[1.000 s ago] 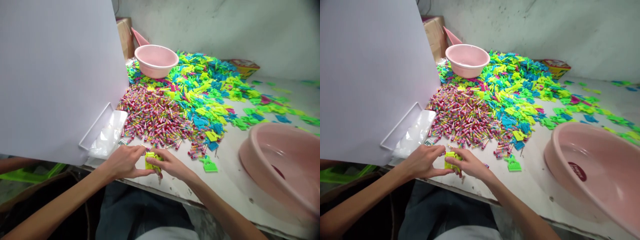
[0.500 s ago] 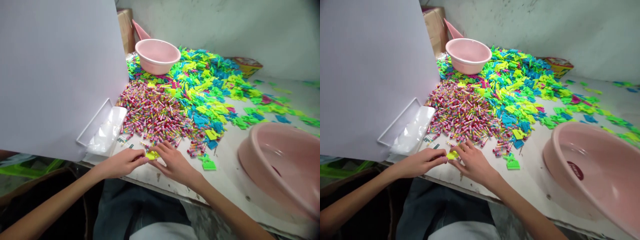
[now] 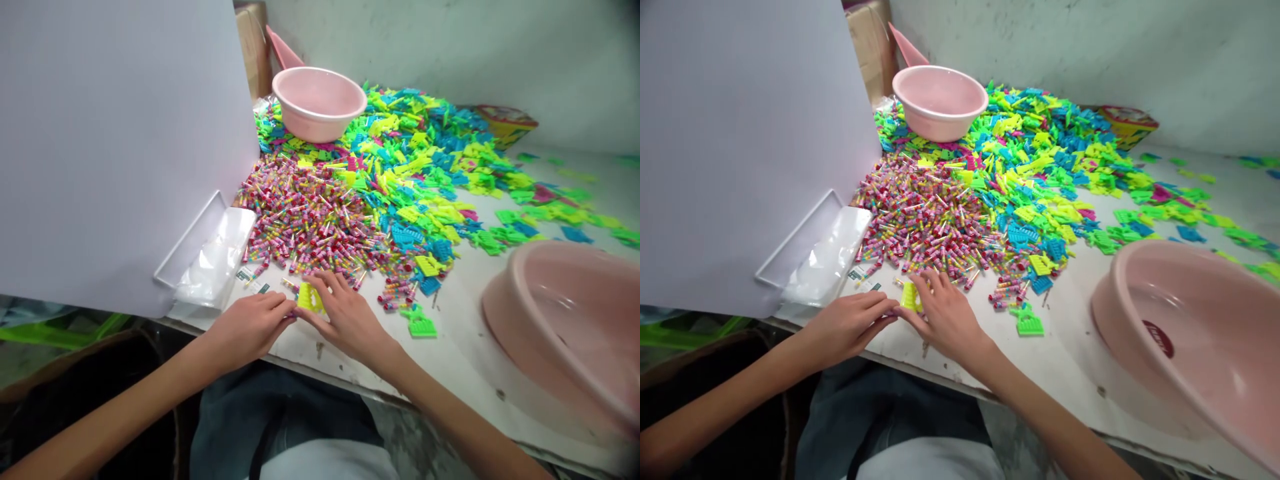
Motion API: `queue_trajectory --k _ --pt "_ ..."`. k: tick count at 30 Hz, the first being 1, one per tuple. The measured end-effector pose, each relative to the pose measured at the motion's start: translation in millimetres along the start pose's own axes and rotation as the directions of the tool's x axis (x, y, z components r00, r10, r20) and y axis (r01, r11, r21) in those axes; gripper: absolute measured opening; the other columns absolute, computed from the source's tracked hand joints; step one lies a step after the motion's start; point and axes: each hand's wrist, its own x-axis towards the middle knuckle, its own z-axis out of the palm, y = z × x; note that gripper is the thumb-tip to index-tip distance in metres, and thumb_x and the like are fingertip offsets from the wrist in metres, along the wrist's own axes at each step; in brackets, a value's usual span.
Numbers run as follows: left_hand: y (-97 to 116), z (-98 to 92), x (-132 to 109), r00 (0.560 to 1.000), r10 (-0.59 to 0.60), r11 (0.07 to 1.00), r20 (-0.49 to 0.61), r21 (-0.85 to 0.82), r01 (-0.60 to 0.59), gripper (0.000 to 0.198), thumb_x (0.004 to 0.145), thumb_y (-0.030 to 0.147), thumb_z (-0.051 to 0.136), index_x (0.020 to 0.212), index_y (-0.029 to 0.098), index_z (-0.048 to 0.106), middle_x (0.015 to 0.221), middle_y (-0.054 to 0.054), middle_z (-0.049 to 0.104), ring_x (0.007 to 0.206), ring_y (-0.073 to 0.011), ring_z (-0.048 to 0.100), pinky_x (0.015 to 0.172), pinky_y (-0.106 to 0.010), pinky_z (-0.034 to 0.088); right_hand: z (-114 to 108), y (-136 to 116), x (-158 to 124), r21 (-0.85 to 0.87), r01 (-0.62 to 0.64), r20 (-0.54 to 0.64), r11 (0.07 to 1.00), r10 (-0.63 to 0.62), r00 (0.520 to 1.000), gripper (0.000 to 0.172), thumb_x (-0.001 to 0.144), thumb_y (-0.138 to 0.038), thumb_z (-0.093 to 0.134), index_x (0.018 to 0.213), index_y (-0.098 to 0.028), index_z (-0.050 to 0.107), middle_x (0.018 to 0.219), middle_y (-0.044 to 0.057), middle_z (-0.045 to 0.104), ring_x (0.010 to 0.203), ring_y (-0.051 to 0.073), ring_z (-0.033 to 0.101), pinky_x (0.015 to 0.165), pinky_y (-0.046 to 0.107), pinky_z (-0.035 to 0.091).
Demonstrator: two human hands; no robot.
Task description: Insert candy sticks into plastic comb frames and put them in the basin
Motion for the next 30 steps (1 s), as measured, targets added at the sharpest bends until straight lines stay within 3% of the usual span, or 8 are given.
queue_trajectory --k 3,5,7,11,14,19,24,30 --pt "-2 3.0 -1 0.998 0.018 0.999 -0.054 0.032 -0.017 0.025 0.103 0.024 0.034 0.113 0.018 0.056 0.092 -0.006 0.061 0.085 -0.0191 0.059 0.074 -0.032 0.047 -4 7 2 0.201 -0.059 0.001 0.978 0.060 0.998 0.038 0.098 -0.044 0.051 0.130 -0.024 0.049 0.128 0.011 0.057 0.121 0.026 0.054 0.100 0.041 0.046" --pt "-4 9.1 -2 0.997 0.017 0.996 -0.073 0.089 -0.010 0.025 0.102 0.022 0.035 0.117 0.018 0.054 0.095 -0.006 0.062 0.088 -0.0203 0.059 0.077 -0.034 0.047 -2 10 2 0.329 -0.098 0.070 0.939 0.079 0.994 0.024 0.101 -0.040 0.047 0.112 -0.022 0.058 0.102 0.006 0.066 0.095 0.020 0.064 0.081 0.031 0.051" --pt "-6 18.3 -4 0.997 -0.050 0.991 -0.065 0.118 0.057 0.024 0.101 0.025 0.037 0.117 0.018 0.054 0.097 -0.007 0.063 0.091 -0.0224 0.059 0.080 -0.036 0.046 4 13 0 0.344 -0.069 0.110 0.936 0.032 0.993 0.020 0.101 -0.036 0.049 0.095 -0.020 0.059 0.083 0.002 0.065 0.077 0.017 0.064 0.070 0.027 0.048" --pt "-10 34.2 -9 0.972 -0.232 0.972 0.025 -0.029 0.232 0.020 0.100 0.028 0.039 0.101 0.017 0.056 0.094 -0.006 0.063 0.089 -0.0220 0.060 0.079 -0.035 0.046 23 13 -5 0.126 0.052 0.069 0.991 -0.061 0.996 0.007 0.098 -0.024 0.054 0.100 -0.017 0.056 0.092 0.006 0.066 0.082 0.019 0.063 0.070 0.027 0.046" --pt "-13 35.6 -13 0.961 -0.271 0.952 0.046 -0.134 0.275 0.022 0.101 0.029 0.037 0.100 0.018 0.056 0.096 -0.005 0.062 0.094 -0.0213 0.058 0.084 -0.036 0.045 34 11 -6 -0.104 0.161 0.163 0.982 -0.143 0.976 0.006 0.099 -0.020 0.050 0.099 -0.016 0.054 0.091 0.008 0.065 0.084 0.021 0.062 0.067 0.028 0.047" --pt "-21 37.5 -21 0.975 -0.212 0.977 -0.071 -0.052 0.208 0.020 0.100 0.029 0.044 0.106 0.020 0.060 0.104 -0.007 0.058 0.103 -0.0242 0.052 0.088 -0.040 0.042 33 4 4 -0.301 0.349 0.348 0.887 -0.238 0.907 0.009 0.094 -0.010 0.050 0.101 -0.015 0.052 0.094 0.010 0.062 0.096 0.026 0.059 0.074 0.033 0.050" --pt "-32 52.1 -28 0.960 -0.182 0.974 -0.211 -0.175 0.146 0.014 0.097 0.025 0.052 0.102 0.018 0.063 0.099 -0.006 0.058 0.097 -0.0201 0.052 0.090 -0.036 0.042 26 -7 17 -0.378 0.439 0.523 0.815 -0.204 0.828 0.015 0.092 -0.005 0.045 0.103 -0.013 0.050 0.089 0.009 0.062 0.084 0.025 0.063 0.066 0.033 0.049" --pt "-38 57.7 -28 0.939 -0.177 0.946 -0.295 -0.314 0.079 0.011 0.095 0.023 0.057 0.099 0.018 0.066 0.097 -0.005 0.060 0.095 -0.0181 0.053 0.087 -0.032 0.045 26 -9 23 -0.381 0.480 0.619 0.790 -0.167 0.767 0.024 0.084 -0.001 0.046 0.105 -0.012 0.048 0.089 0.010 0.063 0.075 0.023 0.064 0.056 0.029 0.046"
